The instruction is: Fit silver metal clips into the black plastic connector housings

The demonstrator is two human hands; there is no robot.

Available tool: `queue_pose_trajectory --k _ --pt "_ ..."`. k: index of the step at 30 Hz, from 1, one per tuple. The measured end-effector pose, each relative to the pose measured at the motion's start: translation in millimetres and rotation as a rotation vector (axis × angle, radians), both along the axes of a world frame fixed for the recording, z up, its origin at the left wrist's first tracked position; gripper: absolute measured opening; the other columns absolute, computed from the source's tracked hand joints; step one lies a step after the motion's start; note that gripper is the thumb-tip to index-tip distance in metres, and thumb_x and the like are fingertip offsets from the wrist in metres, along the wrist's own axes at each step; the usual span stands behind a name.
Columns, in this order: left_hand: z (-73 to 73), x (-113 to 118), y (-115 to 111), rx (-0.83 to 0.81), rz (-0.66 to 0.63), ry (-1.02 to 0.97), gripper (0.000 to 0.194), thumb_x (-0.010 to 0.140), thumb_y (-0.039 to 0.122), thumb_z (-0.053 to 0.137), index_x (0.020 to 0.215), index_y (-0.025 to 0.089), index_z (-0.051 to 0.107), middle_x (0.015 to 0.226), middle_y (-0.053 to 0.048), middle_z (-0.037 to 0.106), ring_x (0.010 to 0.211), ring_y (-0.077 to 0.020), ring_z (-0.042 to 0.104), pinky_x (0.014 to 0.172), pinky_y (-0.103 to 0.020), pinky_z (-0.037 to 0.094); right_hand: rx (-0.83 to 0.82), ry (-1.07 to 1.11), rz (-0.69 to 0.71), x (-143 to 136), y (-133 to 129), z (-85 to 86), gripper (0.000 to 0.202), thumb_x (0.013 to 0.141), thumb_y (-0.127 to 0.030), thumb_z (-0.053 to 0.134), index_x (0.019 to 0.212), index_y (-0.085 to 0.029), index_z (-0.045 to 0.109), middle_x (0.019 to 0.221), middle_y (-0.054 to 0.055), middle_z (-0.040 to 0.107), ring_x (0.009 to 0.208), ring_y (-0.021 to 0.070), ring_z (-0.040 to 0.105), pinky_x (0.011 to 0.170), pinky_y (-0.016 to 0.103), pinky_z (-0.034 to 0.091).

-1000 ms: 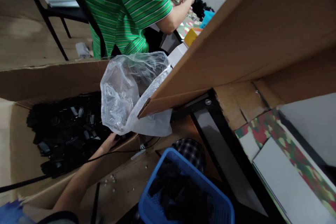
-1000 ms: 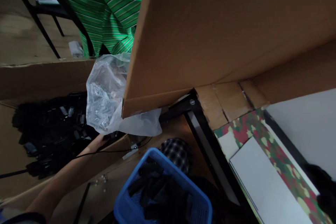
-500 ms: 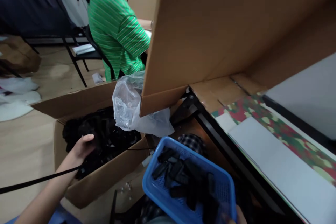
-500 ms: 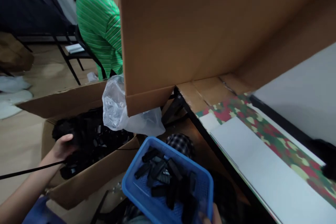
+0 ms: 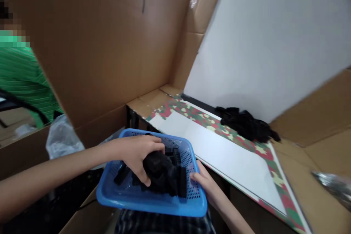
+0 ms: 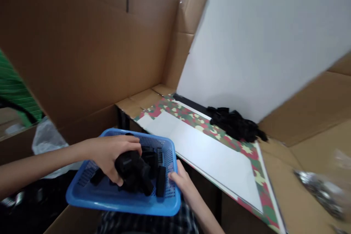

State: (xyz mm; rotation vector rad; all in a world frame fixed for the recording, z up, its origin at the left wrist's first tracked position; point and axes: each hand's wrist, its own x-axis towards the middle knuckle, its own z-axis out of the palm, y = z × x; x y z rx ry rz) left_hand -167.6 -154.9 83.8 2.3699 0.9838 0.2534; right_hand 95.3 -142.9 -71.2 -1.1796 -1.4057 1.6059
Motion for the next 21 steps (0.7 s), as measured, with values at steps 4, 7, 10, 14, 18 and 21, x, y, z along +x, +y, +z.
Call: queue_pose_trajectory --k 4,7,10,14,18,21 --pt "19.7 31 30 0.095 -0.028 0.194 0.094 0.04 0.053 0.085 0.125 0.023 0.056 0.11 -0.01 0.058 0.094 -0.032 0.056 0.084 -0.039 0.045 -0.068 0.102 -0.043 26 23 33.4 0.033 0.063 -0.031 0.058 0.095 -0.021 0.056 0.077 -0.002 0.059 0.072 0.0171 0.053 0.065 0.028 0.044" --pt "44.6 45 52 0.158 0.065 0.209 0.103 0.038 0.059 0.083 0.131 0.027 0.052 0.119 -0.012 0.055 0.105 -0.0385 0.052 0.091 -0.043 0.042 -0.017 0.077 -0.07 52 44 50.7 0.035 0.063 -0.033 0.059 0.095 -0.02 0.057 0.079 0.0 0.059 0.074 0.0185 0.053 0.068 0.03 0.044" --pt "65.7 43 77 0.205 0.204 0.072 0.095 0.044 0.061 0.081 0.13 0.03 0.054 0.12 -0.009 0.055 0.107 -0.0374 0.052 0.09 -0.041 0.043 0.054 0.041 -0.124 83 63 68.5 0.033 0.065 -0.035 0.059 0.094 -0.02 0.059 0.087 0.002 0.06 0.083 0.021 0.054 0.077 0.033 0.045" --pt "58.3 25 128 0.244 0.254 -0.174 0.068 0.066 0.053 0.067 0.13 0.038 0.05 0.117 -0.004 0.055 0.104 -0.0304 0.055 0.082 -0.035 0.049 0.078 0.069 -0.22 130 88 96.6 0.036 0.069 -0.04 0.06 0.102 -0.024 0.059 0.105 0.003 0.062 0.099 0.0238 0.055 0.087 0.036 0.045" --pt "25.1 48 197 0.107 0.119 -0.202 0.075 0.067 0.048 0.067 0.137 0.036 0.041 0.121 -0.006 0.052 0.107 -0.031 0.053 0.087 -0.039 0.049 0.068 0.081 -0.409 185 123 115.5 0.041 0.065 -0.038 0.063 0.103 -0.024 0.061 0.099 0.003 0.066 0.095 0.025 0.059 0.082 0.037 0.047" --pt "11.4 105 245 0.065 -0.001 -0.176 0.071 0.068 0.049 0.068 0.132 0.026 0.047 0.118 -0.009 0.05 0.108 -0.0297 0.049 0.092 -0.042 0.046 0.134 0.066 -0.518 226 156 119.9 0.04 0.06 -0.033 0.066 0.099 -0.021 0.065 0.094 0.004 0.068 0.086 0.0236 0.061 0.076 0.035 0.049"
